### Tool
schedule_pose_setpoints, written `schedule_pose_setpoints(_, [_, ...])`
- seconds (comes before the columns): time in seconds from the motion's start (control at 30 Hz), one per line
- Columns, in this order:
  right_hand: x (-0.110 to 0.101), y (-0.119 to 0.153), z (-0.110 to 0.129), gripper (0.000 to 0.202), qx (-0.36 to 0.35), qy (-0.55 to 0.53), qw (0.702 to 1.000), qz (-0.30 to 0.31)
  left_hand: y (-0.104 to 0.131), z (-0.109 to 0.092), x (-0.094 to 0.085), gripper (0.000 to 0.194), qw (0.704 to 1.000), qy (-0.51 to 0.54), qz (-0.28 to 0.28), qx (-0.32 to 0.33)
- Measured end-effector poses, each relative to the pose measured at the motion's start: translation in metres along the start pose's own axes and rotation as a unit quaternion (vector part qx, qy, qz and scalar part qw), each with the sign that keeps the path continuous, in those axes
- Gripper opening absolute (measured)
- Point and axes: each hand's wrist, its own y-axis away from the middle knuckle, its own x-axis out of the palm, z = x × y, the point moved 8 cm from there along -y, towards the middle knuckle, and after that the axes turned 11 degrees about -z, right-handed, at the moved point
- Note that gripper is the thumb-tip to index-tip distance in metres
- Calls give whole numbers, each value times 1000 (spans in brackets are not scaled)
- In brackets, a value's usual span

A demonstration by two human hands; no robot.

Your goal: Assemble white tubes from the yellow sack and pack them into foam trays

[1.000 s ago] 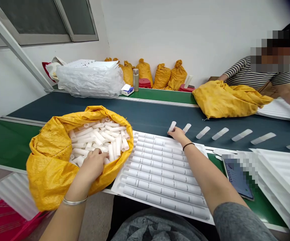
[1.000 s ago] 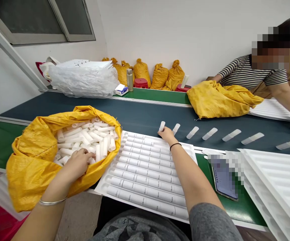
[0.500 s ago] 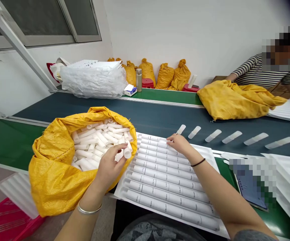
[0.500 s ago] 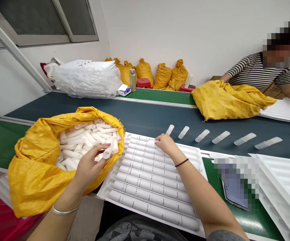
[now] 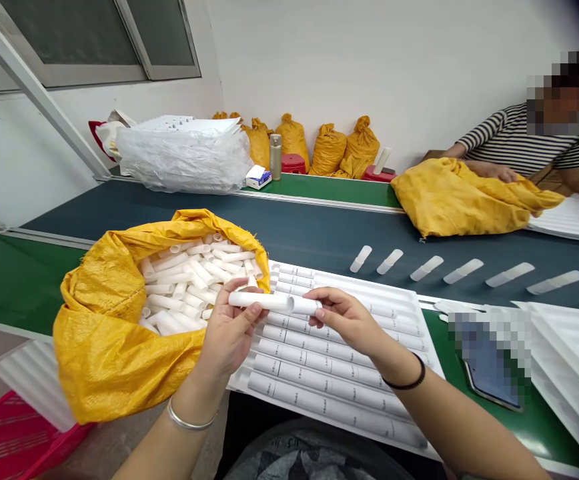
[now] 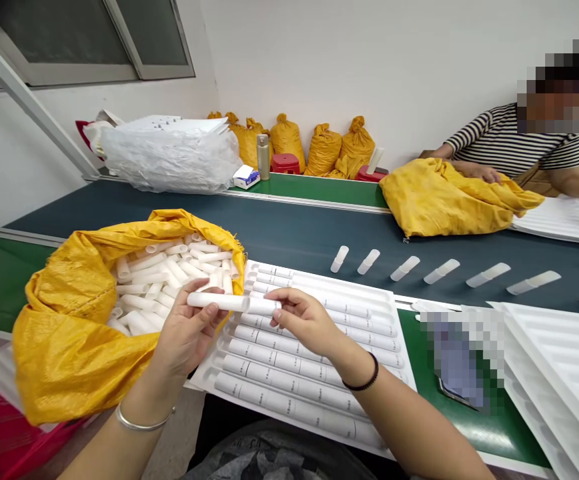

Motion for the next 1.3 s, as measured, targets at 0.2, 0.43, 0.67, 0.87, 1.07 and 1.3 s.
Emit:
schedule_pose_setpoints(0.2, [-7,14,48,29,-212,177,961,-35,4,-1,-3,34,992,-123,26,26])
schedule_pose_setpoints(0.43, [1,20,62,32,-303,259,917,18,22,-1,24,38,943,-273,188,17])
schedule_pose_setpoints(0.67, [-3,14,50,28,-254,240,937,15,28,-21,30,24,917,-317,183,157])
schedule_pose_setpoints(0.87, [-7,8,33,24,-140,186,973,-1,39,-34,34,24,866,-362,184,290])
schedule_pose_setpoints(1.07, [-5,7,17,28,-46,103,994,-4,49,-39,40,29,814,-394,180,387])
schedule_pose_setpoints(1.3, [-2,18,26,24,-93,163,982,-16,52,-33,45,27,831,-364,184,379])
